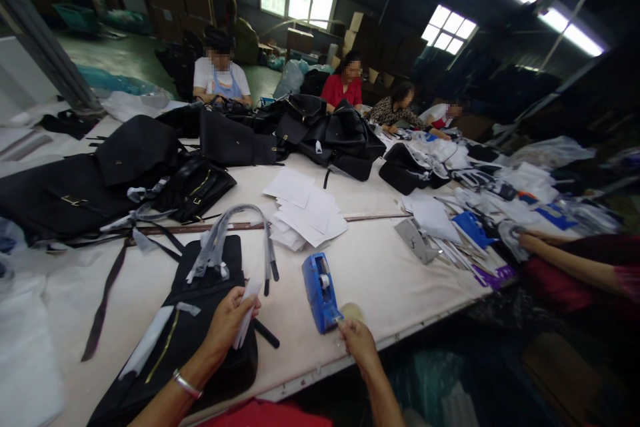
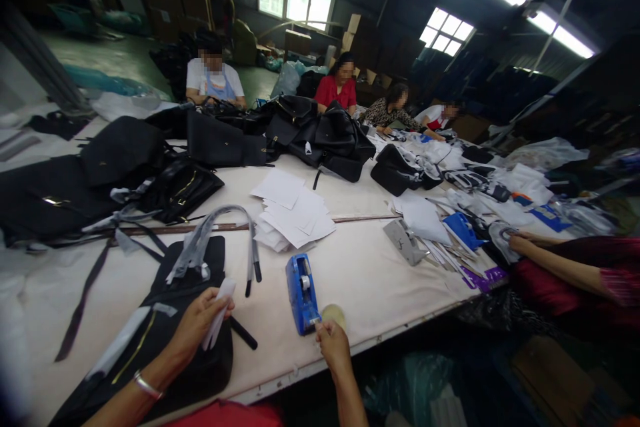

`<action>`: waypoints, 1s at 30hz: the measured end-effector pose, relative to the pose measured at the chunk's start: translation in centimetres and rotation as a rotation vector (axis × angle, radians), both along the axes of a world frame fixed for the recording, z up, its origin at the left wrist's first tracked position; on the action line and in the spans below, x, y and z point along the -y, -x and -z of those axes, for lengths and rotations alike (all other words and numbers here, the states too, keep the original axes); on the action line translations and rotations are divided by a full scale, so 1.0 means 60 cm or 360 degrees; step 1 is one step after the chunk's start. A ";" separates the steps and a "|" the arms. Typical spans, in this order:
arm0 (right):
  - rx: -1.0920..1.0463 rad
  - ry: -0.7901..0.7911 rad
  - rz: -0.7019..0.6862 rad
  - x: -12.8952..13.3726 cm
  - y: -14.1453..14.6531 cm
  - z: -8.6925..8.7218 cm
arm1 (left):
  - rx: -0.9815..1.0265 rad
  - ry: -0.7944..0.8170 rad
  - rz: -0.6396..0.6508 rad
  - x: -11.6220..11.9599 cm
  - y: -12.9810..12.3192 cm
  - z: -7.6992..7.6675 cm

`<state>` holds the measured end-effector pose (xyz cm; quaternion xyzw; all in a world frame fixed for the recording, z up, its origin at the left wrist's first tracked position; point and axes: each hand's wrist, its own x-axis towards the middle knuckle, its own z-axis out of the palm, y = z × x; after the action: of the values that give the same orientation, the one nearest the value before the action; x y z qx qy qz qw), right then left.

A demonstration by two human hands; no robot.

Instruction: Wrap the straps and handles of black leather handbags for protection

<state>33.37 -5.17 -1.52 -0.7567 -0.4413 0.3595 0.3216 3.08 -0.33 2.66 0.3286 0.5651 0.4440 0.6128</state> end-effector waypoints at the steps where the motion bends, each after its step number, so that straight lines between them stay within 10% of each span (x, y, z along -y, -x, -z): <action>1: 0.0020 0.0043 -0.0009 0.000 -0.001 -0.001 | 0.0000 0.0001 -0.0008 0.000 -0.001 -0.002; 10: 0.0396 0.0273 -0.0457 0.046 -0.017 0.036 | 0.0124 -0.0014 -0.0017 0.001 0.004 -0.008; 19: -0.0346 -0.0300 -0.1209 -0.128 0.210 -0.125 | 0.0213 -0.0040 -0.0068 -0.007 -0.002 0.021; 30: 0.0042 -0.0523 -0.1627 -0.191 0.252 -0.117 | 0.0280 -0.0029 0.0007 -0.006 0.011 0.016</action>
<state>18.23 6.26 5.50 -0.3894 -0.8079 0.3870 0.2142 2.40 0.03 1.67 0.2952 0.5042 0.4748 0.6582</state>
